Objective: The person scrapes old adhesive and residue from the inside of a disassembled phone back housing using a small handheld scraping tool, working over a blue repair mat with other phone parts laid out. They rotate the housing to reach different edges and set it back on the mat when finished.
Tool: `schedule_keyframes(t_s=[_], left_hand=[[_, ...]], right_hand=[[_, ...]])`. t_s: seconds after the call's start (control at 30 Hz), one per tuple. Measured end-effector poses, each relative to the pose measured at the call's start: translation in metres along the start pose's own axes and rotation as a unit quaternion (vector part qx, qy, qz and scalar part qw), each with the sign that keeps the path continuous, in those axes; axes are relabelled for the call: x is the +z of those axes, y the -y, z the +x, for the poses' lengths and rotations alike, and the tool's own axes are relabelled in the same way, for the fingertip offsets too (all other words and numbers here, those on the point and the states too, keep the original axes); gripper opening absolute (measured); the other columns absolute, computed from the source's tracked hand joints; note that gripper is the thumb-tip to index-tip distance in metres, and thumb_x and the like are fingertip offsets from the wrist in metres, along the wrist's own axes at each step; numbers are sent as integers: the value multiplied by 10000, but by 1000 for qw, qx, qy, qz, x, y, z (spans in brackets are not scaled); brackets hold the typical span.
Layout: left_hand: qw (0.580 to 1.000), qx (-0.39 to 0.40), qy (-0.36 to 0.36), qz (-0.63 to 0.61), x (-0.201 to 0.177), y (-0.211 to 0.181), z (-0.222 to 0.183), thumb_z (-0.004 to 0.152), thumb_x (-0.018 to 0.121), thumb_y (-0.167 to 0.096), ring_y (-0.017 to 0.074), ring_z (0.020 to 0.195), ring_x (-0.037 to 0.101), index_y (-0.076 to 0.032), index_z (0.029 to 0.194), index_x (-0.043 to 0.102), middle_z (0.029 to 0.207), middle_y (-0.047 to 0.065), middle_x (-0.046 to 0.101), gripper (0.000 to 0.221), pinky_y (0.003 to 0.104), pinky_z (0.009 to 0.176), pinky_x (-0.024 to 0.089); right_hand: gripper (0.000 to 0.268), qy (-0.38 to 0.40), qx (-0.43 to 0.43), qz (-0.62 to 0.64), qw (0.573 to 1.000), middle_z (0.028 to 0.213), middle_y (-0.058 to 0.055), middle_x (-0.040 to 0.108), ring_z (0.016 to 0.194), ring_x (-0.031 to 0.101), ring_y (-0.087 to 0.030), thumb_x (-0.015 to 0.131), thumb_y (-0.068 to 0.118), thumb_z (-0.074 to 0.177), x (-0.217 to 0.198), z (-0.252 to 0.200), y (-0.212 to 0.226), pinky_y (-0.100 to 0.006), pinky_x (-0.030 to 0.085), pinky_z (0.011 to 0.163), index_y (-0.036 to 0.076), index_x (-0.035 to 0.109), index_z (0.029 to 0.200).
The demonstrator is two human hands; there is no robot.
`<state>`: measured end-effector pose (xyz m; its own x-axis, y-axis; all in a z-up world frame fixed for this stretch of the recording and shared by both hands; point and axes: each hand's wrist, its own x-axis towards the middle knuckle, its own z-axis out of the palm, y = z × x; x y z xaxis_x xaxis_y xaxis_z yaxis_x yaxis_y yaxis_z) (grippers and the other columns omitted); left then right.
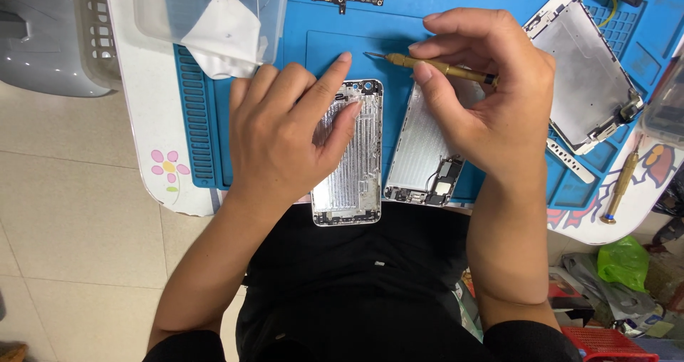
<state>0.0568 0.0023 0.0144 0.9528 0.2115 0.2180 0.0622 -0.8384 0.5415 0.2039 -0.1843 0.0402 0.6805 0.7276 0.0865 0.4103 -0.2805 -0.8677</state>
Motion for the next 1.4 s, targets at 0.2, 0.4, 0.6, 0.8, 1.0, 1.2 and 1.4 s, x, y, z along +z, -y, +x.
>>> schedule_keyframes(t_s=[0.2,0.4,0.6,0.8,1.0,1.2,1.4], left_hand=[[1000,-7,1,-16,-1,0,-1,1005,833,-260,206,882,513,-75,1362,711,915,15,540,420,388,809,360],[999,-11,-14,-46,-10,1,-6,1002,837,-201,202,891,537,-62,1352,711,937,21,564,397,377,792,387],[996,-35,-46,-65,-23,-1,-30,977,843,-126,199,855,543,-82,1318,712,932,30,586,368,325,745,453],[995,-49,-70,-58,-16,2,-45,964,817,-127,187,843,558,-89,1318,717,915,11,584,370,346,766,444],[993,-34,-101,-54,-12,5,-50,978,776,-150,186,843,561,-90,1303,699,902,9,576,339,360,760,428],[991,-35,-115,-62,-12,5,-52,994,734,-128,198,833,557,-111,1126,681,875,9,558,143,368,774,432],[990,-33,-124,-64,-9,7,-53,977,727,-127,193,826,572,-122,995,635,855,-2,563,93,366,758,430]], right_hand=[[273,-2,-3,10,1000,1127,-146,725,1122,752,-191,699,-143,1045,-1,-2,-4,-282,630,993,-63,566,1269],[276,-5,-5,37,999,1153,-159,713,1142,739,-197,701,-147,1062,-1,-5,-10,-292,626,1017,-68,551,1279],[251,-17,0,130,991,1197,-137,657,1148,727,-186,695,-119,1133,3,-8,-14,-291,622,1015,-57,520,1303],[225,-59,48,64,995,869,-33,604,704,577,-76,447,46,1189,6,-6,-9,-205,464,645,17,584,1366],[185,7,-74,-120,990,670,-63,392,573,403,-148,781,78,1025,22,1,15,-320,331,565,1,692,1168],[136,33,-99,-211,972,735,-45,626,608,608,-202,798,125,967,62,-6,32,-331,464,573,58,745,1073],[185,-19,-59,-290,955,685,-79,680,571,649,-248,861,203,948,81,-7,39,-362,479,530,57,748,963]])
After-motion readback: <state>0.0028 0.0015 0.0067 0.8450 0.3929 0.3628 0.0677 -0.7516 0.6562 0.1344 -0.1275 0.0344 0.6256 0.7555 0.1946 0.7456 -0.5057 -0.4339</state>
